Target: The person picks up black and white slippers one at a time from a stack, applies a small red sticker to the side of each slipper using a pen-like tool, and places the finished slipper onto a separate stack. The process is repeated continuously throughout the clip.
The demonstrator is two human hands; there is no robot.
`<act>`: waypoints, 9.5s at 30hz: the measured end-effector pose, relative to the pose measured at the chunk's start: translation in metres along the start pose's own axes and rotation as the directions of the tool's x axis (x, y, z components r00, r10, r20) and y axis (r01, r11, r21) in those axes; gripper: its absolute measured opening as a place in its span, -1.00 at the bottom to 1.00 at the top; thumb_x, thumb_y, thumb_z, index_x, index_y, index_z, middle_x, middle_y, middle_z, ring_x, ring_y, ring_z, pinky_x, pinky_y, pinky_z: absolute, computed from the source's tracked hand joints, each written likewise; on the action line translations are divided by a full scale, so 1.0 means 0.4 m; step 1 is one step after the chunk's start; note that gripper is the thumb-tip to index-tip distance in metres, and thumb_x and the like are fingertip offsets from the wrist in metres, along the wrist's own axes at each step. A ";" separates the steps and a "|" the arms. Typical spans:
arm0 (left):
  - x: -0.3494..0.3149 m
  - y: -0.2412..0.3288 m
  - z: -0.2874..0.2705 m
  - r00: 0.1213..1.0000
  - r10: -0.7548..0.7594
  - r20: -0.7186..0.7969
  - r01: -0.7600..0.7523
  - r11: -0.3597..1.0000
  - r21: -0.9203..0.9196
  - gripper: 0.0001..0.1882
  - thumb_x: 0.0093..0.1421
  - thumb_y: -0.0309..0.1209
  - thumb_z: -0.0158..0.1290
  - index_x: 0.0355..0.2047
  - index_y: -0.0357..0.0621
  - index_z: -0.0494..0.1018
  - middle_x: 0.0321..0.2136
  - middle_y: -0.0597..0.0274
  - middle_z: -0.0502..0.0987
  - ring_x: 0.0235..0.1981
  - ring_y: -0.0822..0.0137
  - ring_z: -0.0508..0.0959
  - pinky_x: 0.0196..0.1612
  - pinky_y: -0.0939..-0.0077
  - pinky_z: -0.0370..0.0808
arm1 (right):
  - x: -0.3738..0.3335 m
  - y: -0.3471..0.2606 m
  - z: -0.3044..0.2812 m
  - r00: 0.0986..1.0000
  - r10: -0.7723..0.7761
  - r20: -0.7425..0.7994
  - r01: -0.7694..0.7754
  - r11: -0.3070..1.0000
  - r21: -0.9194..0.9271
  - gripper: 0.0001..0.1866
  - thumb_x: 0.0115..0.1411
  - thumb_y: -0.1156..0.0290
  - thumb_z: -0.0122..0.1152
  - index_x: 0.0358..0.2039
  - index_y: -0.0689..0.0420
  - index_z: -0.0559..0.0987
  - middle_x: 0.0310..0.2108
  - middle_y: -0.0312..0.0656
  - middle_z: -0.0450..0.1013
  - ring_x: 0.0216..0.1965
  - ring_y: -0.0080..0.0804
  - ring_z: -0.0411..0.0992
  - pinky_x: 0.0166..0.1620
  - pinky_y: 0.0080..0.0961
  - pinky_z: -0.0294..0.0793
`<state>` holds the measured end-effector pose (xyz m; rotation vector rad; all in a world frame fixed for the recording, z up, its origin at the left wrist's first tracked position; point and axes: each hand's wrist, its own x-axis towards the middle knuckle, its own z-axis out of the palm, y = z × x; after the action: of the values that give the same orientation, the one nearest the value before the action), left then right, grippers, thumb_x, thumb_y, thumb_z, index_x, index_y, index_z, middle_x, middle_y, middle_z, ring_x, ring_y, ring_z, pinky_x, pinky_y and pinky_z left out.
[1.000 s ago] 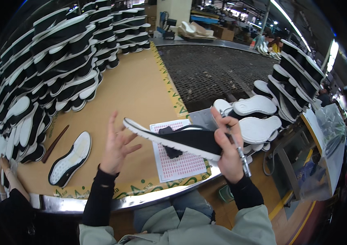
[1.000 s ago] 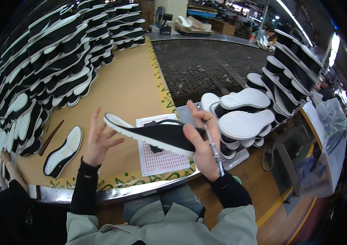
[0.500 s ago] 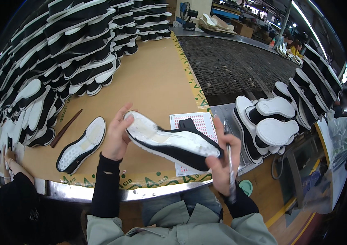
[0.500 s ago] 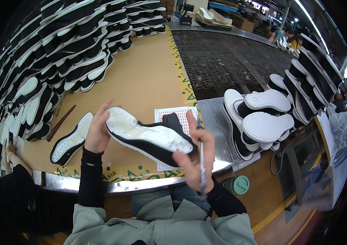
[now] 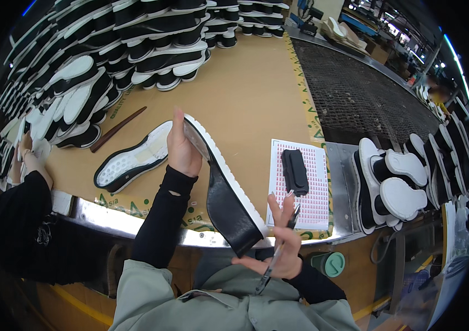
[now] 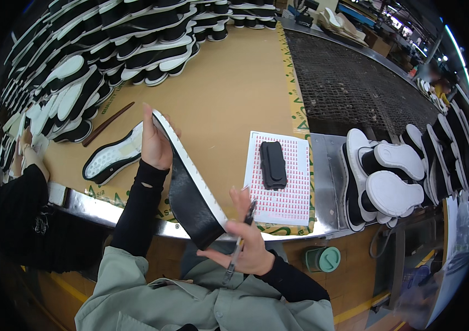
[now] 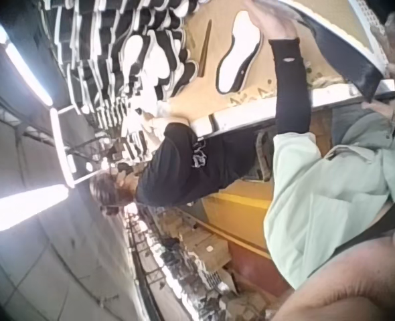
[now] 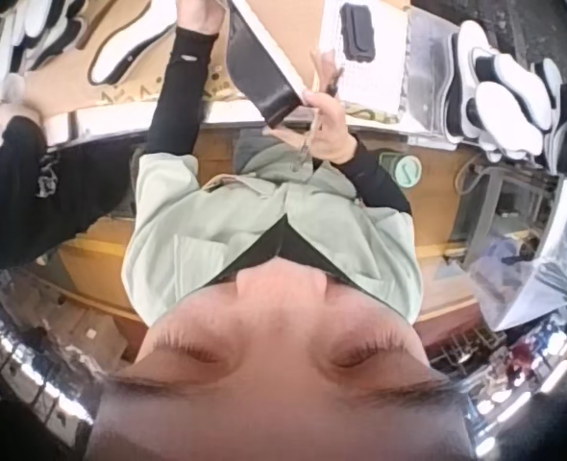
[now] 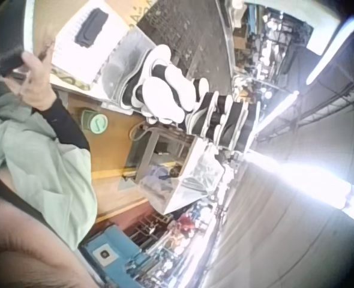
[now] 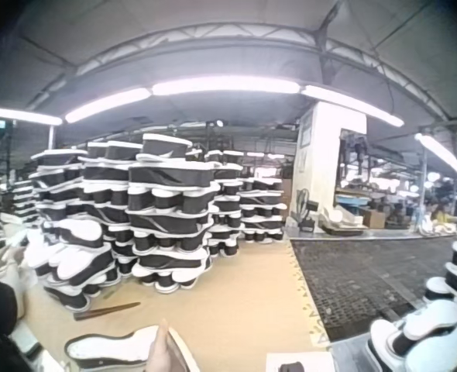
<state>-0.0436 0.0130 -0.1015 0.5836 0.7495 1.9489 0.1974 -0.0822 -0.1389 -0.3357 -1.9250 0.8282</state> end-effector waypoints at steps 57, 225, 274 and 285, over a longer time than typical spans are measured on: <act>-0.376 0.112 -0.044 0.668 0.709 0.225 -0.723 0.548 0.420 -0.52 0.02 -0.04 0.32 -0.41 -0.01 0.26 -0.41 0.31 0.34 -0.31 0.41 0.43 0.05 0.29 0.26 | 0.135 -0.007 0.122 0.791 0.443 -0.422 -0.233 0.856 0.462 -0.65 0.09 0.69 0.27 -0.16 0.23 0.35 -0.38 -0.22 0.46 -0.29 -0.57 0.42 -0.14 -0.61 0.40; 0.001 0.009 -0.026 0.606 -0.036 0.795 -0.789 0.095 0.607 -0.29 -0.44 -0.01 0.47 -0.24 0.01 0.50 -0.01 0.21 0.44 0.18 -0.01 0.26 0.24 0.09 0.11 | 0.065 -0.009 -0.141 0.949 0.312 -0.045 -0.308 0.887 -0.343 -0.89 0.14 0.54 0.26 -0.40 0.25 0.48 -0.45 -0.10 0.45 -0.41 -0.16 0.43 -0.32 -0.35 0.39; -0.140 0.121 0.219 0.723 -0.187 0.665 -0.085 0.931 0.354 -0.27 -0.05 -0.16 0.35 0.03 -0.36 0.35 -0.14 0.18 0.51 -0.11 0.42 0.50 0.02 0.55 0.37 | 0.294 -0.128 -0.177 0.883 -0.254 -0.395 0.222 0.967 -0.125 -0.88 0.18 0.54 0.26 -0.30 0.29 0.52 -0.40 -0.02 0.51 -0.21 -0.16 0.57 -0.21 -0.47 0.51; -0.070 0.041 0.082 0.810 -0.160 0.564 0.064 0.980 0.186 -0.35 0.19 -0.14 0.16 0.13 -0.31 0.25 -0.02 0.08 0.46 0.00 0.24 0.50 0.06 0.36 0.43 | 0.227 -0.018 -0.128 0.936 -0.219 -0.274 0.152 0.957 -0.247 -0.87 0.23 0.46 0.20 -0.37 0.27 0.51 -0.38 -0.06 0.49 -0.21 -0.10 0.54 -0.13 -0.36 0.50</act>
<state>-0.0191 -0.0094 -0.0697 1.1414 0.5301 1.4805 0.1984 -0.0166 -0.0574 -0.3826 -1.7324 0.4091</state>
